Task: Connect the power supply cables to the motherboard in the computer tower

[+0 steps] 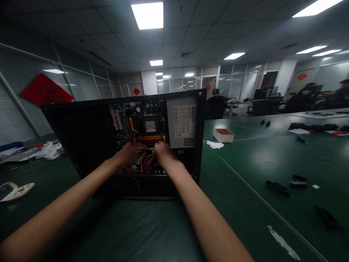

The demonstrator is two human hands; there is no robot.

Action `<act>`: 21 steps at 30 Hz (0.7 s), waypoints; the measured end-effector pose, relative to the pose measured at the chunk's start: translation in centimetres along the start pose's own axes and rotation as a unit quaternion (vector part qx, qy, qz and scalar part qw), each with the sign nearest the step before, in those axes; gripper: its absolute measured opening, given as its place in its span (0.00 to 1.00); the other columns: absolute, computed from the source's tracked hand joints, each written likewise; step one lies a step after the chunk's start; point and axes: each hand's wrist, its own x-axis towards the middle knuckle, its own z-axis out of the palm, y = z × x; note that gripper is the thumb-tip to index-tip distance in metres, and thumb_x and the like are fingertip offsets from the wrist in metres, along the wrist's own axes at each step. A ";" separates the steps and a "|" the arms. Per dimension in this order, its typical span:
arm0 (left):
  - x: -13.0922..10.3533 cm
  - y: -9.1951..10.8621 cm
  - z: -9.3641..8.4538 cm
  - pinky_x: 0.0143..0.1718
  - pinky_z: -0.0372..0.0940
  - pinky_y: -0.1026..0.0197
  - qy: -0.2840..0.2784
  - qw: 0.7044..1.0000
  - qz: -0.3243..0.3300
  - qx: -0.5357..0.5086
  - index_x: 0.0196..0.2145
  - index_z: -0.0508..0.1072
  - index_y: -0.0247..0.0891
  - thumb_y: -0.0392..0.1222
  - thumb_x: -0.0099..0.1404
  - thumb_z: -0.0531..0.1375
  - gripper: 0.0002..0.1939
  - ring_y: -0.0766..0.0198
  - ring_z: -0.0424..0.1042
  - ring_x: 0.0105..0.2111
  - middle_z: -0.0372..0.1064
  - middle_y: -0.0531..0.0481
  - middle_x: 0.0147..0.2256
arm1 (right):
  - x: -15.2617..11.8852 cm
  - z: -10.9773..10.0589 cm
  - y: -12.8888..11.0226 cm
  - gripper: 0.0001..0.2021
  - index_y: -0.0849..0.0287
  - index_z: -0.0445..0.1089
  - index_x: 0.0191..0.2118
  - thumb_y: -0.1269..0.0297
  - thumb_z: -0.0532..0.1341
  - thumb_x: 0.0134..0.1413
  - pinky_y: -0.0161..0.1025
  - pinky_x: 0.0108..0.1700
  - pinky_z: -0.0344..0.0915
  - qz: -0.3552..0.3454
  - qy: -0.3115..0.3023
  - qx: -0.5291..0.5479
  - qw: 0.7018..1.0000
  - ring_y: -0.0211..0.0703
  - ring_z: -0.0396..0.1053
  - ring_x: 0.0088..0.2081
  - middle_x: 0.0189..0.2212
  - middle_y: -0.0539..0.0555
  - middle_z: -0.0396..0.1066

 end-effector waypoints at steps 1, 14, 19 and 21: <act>0.0 -0.1 0.0 0.53 0.67 0.59 0.000 1.000 -0.001 0.003 0.47 0.79 0.36 0.34 0.66 0.59 0.13 0.58 0.75 0.48 0.77 0.43 0.46 | 0.0 -0.1 0.0 0.14 0.67 0.69 0.51 0.78 0.56 0.60 0.41 0.47 0.66 -0.001 -0.001 -0.001 1.000 0.51 0.71 0.50 0.50 0.65 0.69; 0.4 1.4 -0.5 0.44 0.69 0.55 -0.043 0.992 -0.070 0.096 0.47 0.76 0.35 0.37 0.69 0.55 0.13 0.51 0.77 0.43 0.76 0.39 0.43 | 0.6 0.8 0.0 0.13 0.66 0.69 0.48 0.78 0.56 0.60 0.38 0.47 0.65 -0.014 0.015 -0.009 1.000 0.48 0.71 0.49 0.49 0.64 0.69; 0.5 0.8 0.4 0.44 0.68 0.57 -0.031 0.993 -0.087 0.078 0.43 0.77 0.35 0.37 0.69 0.55 0.11 0.53 0.77 0.42 0.77 0.40 0.41 | 0.5 1.1 0.0 0.13 0.65 0.68 0.48 0.79 0.55 0.60 0.38 0.45 0.64 -0.028 0.026 -0.017 0.999 0.47 0.71 0.47 0.48 0.62 0.69; 0.5 0.5 0.8 0.45 0.68 0.58 -0.026 0.993 -0.091 0.067 0.43 0.77 0.35 0.37 0.68 0.55 0.11 0.53 0.77 0.43 0.77 0.40 0.41 | 0.4 1.3 0.0 0.13 0.64 0.69 0.49 0.78 0.54 0.61 0.38 0.45 0.64 -0.032 0.025 -0.026 0.999 0.47 0.71 0.48 0.48 0.61 0.69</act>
